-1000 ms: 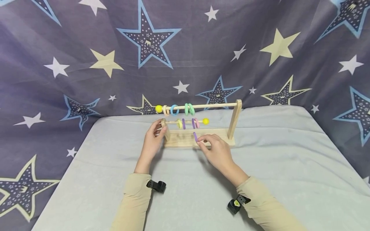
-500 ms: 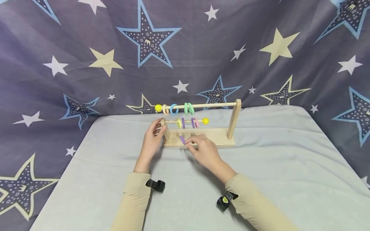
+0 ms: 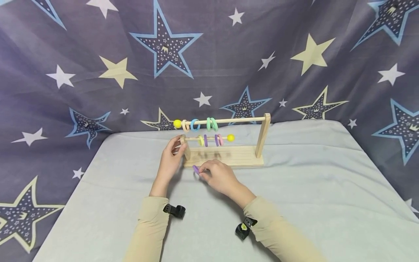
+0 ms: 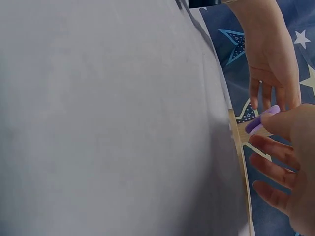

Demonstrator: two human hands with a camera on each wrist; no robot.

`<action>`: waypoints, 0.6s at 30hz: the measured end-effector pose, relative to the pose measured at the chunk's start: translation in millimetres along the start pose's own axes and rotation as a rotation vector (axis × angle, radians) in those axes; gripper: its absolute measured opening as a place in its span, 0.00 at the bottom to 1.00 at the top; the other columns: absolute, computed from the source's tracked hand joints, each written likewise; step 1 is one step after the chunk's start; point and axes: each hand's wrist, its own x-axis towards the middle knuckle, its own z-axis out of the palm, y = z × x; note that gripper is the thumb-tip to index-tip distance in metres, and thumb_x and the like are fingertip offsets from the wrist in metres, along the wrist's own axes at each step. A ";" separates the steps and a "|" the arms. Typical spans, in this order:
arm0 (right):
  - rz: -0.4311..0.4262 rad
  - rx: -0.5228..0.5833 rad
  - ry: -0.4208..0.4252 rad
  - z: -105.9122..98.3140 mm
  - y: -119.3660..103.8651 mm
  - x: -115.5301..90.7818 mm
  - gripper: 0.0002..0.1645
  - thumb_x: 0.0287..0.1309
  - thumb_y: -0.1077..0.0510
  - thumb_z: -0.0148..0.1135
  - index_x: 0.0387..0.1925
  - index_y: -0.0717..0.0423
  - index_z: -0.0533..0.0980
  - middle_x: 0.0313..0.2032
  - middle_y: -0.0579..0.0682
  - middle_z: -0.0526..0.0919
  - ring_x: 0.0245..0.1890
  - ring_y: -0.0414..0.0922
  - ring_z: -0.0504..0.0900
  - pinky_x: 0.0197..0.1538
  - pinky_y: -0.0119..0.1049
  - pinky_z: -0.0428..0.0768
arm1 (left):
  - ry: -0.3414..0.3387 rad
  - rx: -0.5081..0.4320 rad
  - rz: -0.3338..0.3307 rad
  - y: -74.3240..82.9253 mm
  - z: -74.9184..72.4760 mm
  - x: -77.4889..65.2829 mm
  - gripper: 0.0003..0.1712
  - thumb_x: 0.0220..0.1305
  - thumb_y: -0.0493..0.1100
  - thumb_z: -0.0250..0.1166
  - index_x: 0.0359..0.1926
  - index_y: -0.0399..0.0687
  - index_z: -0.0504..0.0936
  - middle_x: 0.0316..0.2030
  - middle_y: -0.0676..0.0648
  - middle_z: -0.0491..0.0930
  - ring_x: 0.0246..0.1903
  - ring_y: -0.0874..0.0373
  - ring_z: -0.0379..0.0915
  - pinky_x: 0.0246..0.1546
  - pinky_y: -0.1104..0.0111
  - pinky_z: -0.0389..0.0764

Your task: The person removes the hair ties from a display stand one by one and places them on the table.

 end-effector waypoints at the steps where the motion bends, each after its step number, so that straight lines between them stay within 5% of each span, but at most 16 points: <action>1: -0.011 -0.012 -0.008 1.4 -0.3 0.5 0.05 0.57 0.58 0.72 0.36 0.49 0.84 0.43 0.47 0.86 0.49 0.47 0.81 0.58 0.46 0.77 | -0.001 0.001 0.001 0.2 -0.1 -0.2 0.27 0.72 0.49 0.60 0.68 0.46 0.71 0.58 0.39 0.77 0.53 0.45 0.77 0.54 0.54 0.78; 18: -0.125 -0.114 -0.113 13.7 0.8 4.7 0.03 0.59 0.59 0.71 0.36 0.49 0.83 0.37 0.43 0.83 0.44 0.45 0.79 0.53 0.42 0.78 | 0.000 0.011 0.017 -3.2 1.1 1.1 0.27 0.72 0.49 0.60 0.68 0.46 0.70 0.58 0.39 0.77 0.52 0.45 0.77 0.53 0.53 0.78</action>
